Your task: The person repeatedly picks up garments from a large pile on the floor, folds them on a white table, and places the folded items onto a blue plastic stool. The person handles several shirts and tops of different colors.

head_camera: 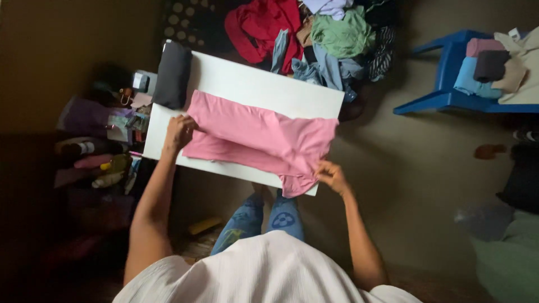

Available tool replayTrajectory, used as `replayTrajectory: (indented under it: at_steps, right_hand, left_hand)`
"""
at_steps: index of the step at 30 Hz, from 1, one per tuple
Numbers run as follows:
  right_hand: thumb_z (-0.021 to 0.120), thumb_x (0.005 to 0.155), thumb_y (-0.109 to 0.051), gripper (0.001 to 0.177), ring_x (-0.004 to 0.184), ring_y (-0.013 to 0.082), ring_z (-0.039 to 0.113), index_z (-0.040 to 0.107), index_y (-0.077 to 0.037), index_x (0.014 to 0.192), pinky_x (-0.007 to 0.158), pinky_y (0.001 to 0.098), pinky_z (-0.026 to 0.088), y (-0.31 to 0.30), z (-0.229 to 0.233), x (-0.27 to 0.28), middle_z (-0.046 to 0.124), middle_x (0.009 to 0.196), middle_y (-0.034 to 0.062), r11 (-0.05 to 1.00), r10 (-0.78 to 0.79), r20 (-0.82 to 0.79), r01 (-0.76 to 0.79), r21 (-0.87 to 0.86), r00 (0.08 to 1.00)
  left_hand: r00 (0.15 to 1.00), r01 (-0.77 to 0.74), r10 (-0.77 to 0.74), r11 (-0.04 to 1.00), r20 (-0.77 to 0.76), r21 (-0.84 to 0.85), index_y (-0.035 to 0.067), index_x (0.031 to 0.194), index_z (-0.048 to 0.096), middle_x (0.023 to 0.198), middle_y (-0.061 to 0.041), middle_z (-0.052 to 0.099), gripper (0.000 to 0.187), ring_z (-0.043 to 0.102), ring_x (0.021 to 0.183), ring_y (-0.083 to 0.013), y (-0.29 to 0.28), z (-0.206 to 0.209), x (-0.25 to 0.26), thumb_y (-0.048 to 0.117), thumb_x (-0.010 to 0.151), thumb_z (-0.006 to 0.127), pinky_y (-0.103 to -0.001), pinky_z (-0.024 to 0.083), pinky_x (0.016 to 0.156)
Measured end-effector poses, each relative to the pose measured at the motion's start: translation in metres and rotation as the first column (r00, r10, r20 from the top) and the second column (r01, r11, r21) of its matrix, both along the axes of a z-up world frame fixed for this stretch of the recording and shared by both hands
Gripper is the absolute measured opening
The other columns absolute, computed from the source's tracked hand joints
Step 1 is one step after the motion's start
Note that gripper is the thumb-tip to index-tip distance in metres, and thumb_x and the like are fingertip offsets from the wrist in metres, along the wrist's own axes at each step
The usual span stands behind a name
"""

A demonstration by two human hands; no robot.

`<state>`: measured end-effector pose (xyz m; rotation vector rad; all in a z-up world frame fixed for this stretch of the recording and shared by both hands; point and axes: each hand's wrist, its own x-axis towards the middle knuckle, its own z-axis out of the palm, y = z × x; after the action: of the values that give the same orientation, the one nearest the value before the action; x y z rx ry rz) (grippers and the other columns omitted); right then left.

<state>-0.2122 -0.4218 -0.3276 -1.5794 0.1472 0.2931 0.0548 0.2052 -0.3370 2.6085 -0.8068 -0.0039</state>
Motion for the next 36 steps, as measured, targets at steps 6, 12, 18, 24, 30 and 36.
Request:
replayTrajectory:
  at_steps: [6, 12, 18, 24, 30, 36]
  right_hand:
    - [0.076, 0.079, -0.016, 0.019, 0.135, 0.0210, 0.062, 0.081, -0.034, 0.081, 0.119, 0.0434, 0.032, 0.040, -0.053, -0.084, 0.077, 0.121, -0.0005, 0.665, 0.228, -0.088, -0.221, -0.713, 0.970]
    - [0.075, 0.076, -0.023, 0.015, 0.132, 0.0151, 0.055, 0.069, -0.034, 0.083, 0.117, 0.0483, 0.028, 0.076, -0.045, -0.081, 0.073, 0.113, -0.0099, 0.556, 0.164, -0.085, -0.164, -0.815, 0.983]
    - [0.073, 0.074, -0.025, 0.030, 0.111, 0.0205, 0.057, 0.066, -0.033, 0.102, 0.101, 0.0429, 0.035, 0.102, -0.045, -0.028, 0.069, 0.103, -0.0080, 0.512, -0.191, 0.220, 0.288, -0.809, 0.957]
    - [0.076, 0.101, -0.010, 0.061, 0.152, 0.0467, 0.041, 0.059, -0.008, 0.160, 0.126, 0.0560, 0.025, 0.137, -0.033, 0.073, 0.051, 0.161, 0.0285, 0.497, -0.081, 0.665, 0.608, -0.619, 0.742]
    - [0.055, 0.105, -0.063, 0.080, 0.168, 0.0404, 0.017, 0.035, -0.025, 0.173, 0.130, 0.0676, 0.012, 0.138, -0.043, 0.099, 0.023, 0.183, 0.0100, 0.261, 0.189, 0.146, 0.093, -0.961, 0.971]
    - [0.045, 0.099, -0.084, 0.097, 0.165, 0.0406, 0.025, 0.038, -0.022, 0.172, 0.133, 0.0604, 0.011, 0.115, -0.029, 0.140, 0.031, 0.180, 0.0125, 0.099, 0.079, 0.152, 0.144, -0.985, 0.985]
  left_hand:
    - [0.981, -0.050, 0.113, 0.935, -0.160, 0.352, 0.035, 0.089, 0.077, 0.104, 0.011, 0.075, 0.012, 0.072, 0.100, -0.0213, 0.017, -0.054, -0.076, 0.023, 0.091, 0.076, -0.041, 0.056, 0.090]
    - [0.964, -0.095, 0.211, 0.839, -0.160, 0.535, 0.030, 0.109, 0.081, 0.124, 0.007, 0.066, 0.045, 0.063, 0.116, -0.0256, -0.009, -0.028, -0.087, 0.025, 0.066, 0.094, -0.043, 0.057, 0.095]
    - [0.954, -0.185, 0.243, 0.939, -0.178, 0.290, 0.022, 0.108, 0.073, 0.128, -0.006, 0.054, 0.057, 0.056, 0.124, -0.0371, -0.089, -0.033, -0.068, 0.027, 0.054, 0.090, -0.056, 0.051, 0.102]
    - [0.803, 0.067, -0.298, 0.906, 0.516, 0.418, 0.018, 0.159, 0.054, 0.171, -0.013, 0.049, 0.052, 0.044, 0.158, -0.0317, -0.168, 0.020, -0.060, 0.019, 0.108, 0.051, -0.054, 0.035, 0.125]
    - [0.994, 0.102, -0.090, 0.972, -0.063, 0.213, 0.027, 0.178, 0.016, 0.185, -0.007, 0.016, 0.111, 0.014, 0.170, -0.0269, -0.181, -0.028, -0.065, 0.094, 0.092, 0.032, -0.066, 0.004, 0.133]
    - [0.999, 0.027, -0.023, 0.979, -0.024, 0.201, 0.030, 0.176, 0.025, 0.184, -0.006, 0.020, 0.121, 0.015, 0.170, -0.0295, -0.182, -0.027, 0.004, 0.100, 0.080, 0.046, -0.070, 0.009, 0.132]
